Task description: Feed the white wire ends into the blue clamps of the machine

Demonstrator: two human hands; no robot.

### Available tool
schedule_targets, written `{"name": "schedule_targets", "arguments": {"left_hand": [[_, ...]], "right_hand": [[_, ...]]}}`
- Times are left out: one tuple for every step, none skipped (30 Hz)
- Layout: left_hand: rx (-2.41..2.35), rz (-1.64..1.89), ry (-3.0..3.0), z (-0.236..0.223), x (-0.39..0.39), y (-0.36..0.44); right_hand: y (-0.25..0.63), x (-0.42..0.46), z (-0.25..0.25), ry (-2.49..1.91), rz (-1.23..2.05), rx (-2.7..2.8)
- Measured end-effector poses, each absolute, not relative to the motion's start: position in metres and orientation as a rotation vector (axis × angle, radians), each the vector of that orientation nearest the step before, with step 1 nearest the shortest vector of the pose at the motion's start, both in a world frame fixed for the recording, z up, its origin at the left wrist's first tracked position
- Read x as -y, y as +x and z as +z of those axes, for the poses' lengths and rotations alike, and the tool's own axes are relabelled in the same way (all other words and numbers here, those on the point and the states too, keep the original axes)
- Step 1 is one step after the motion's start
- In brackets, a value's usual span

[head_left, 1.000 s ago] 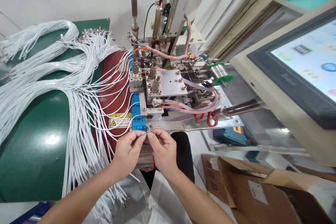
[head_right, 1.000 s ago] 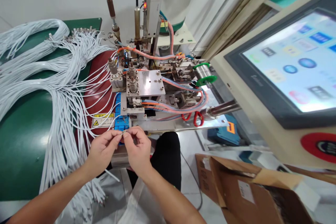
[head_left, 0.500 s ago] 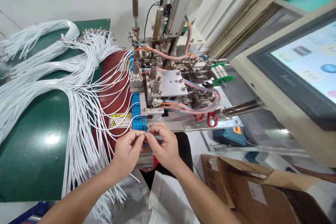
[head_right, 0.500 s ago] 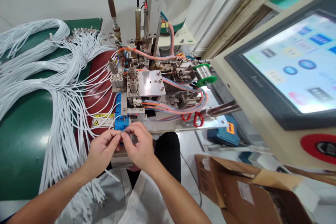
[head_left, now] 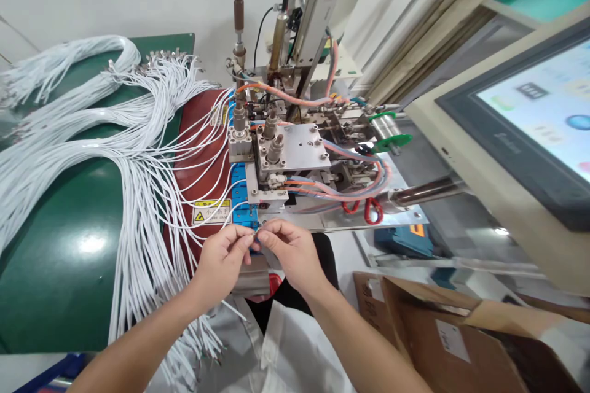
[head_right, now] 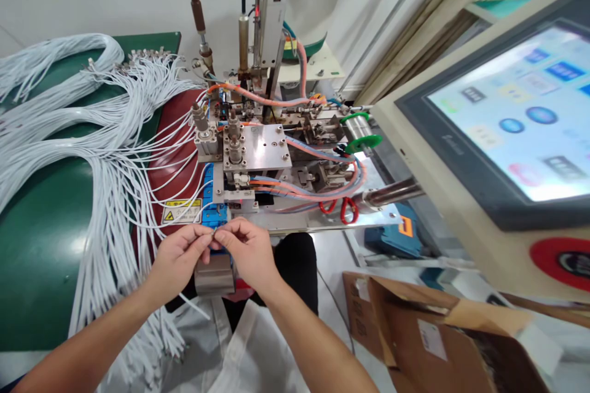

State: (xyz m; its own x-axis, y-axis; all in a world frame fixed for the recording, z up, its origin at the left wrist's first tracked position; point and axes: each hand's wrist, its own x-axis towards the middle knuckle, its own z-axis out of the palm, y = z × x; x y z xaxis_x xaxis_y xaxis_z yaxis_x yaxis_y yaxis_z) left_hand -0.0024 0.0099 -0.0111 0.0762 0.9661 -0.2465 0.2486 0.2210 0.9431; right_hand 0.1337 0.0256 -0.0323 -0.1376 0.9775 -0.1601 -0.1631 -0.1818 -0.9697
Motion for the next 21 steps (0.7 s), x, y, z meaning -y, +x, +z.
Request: {"name": "schedule_targets", "arguments": {"left_hand": [[-1.400, 0.861, 1.223, -0.013, -0.009, -0.002], [-1.401, 0.884, 1.205, -0.014, -0.009, -0.001], [-1.409, 0.897, 1.192, -0.015, -0.009, -0.001], [-1.421, 0.904, 1.186, -0.015, -0.008, -0.001], [-1.436, 0.907, 1.185, -0.015, -0.008, -0.001], [-1.450, 0.905, 1.192, -0.015, -0.007, -0.001], [-1.461, 0.902, 1.204, -0.015, -0.007, -0.001], [-1.469, 0.897, 1.217, -0.015, -0.006, 0.000], [-1.472, 0.890, 1.233, -0.014, -0.006, 0.000], [-1.477, 0.882, 1.251, -0.014, -0.006, 0.000], [-1.481, 0.868, 1.274, -0.014, -0.005, 0.000], [-1.485, 0.853, 1.300, -0.014, -0.005, -0.001], [-1.489, 0.837, 1.330, -0.014, -0.005, -0.001], [-1.491, 0.817, 1.368, -0.013, -0.005, -0.002], [-1.494, 0.794, 1.415, -0.013, -0.006, -0.003], [-1.494, 0.769, 1.471, -0.012, -0.006, -0.005], [-1.487, 0.736, 1.534, -0.011, -0.007, -0.006], [-1.472, 0.694, 1.603, -0.009, -0.009, -0.008], [-1.446, 0.638, 1.673, -0.008, -0.010, -0.010], [-1.417, 0.578, 1.731, -0.007, -0.011, -0.011], [-1.390, 0.529, 1.768, -0.006, -0.012, -0.012]], "right_hand": [[0.130, -0.023, -0.034, -1.119, 1.531, 1.011], [0.126, -0.021, -0.036, -1.113, 1.522, 0.984], [0.124, -0.020, -0.036, -1.124, 1.470, 0.995], [0.122, -0.019, -0.036, -1.147, 1.373, 1.042], [0.122, -0.018, -0.036, -1.172, 1.246, 1.113], [0.122, -0.018, -0.036, -1.189, 1.108, 1.196], [0.122, -0.018, -0.035, -1.195, 0.987, 1.278], [0.123, -0.019, -0.034, -1.192, 0.901, 1.350], [0.124, -0.020, -0.033, -1.182, 0.858, 1.410], [0.126, -0.021, -0.032, -1.171, 0.852, 1.456], [0.128, -0.023, -0.030, -1.165, 0.868, 1.493], [0.130, -0.024, -0.029, -1.163, 0.889, 1.525], [0.132, -0.026, -0.027, -1.163, 0.911, 1.561], [0.135, -0.028, -0.025, -1.166, 0.928, 1.599], [0.139, -0.030, -0.023, -1.171, 0.945, 1.642], [0.142, -0.033, -0.020, -1.173, 0.964, 1.693], [0.146, -0.035, -0.018, -1.170, 0.985, 1.756], [0.150, -0.037, -0.015, -1.160, 1.009, 1.831], [0.153, -0.039, -0.013, -1.142, 1.032, 1.915], [0.155, -0.040, -0.012, -1.119, 1.053, 1.994], [0.156, -0.040, -0.012, -1.101, 1.071, 2.047]]}}
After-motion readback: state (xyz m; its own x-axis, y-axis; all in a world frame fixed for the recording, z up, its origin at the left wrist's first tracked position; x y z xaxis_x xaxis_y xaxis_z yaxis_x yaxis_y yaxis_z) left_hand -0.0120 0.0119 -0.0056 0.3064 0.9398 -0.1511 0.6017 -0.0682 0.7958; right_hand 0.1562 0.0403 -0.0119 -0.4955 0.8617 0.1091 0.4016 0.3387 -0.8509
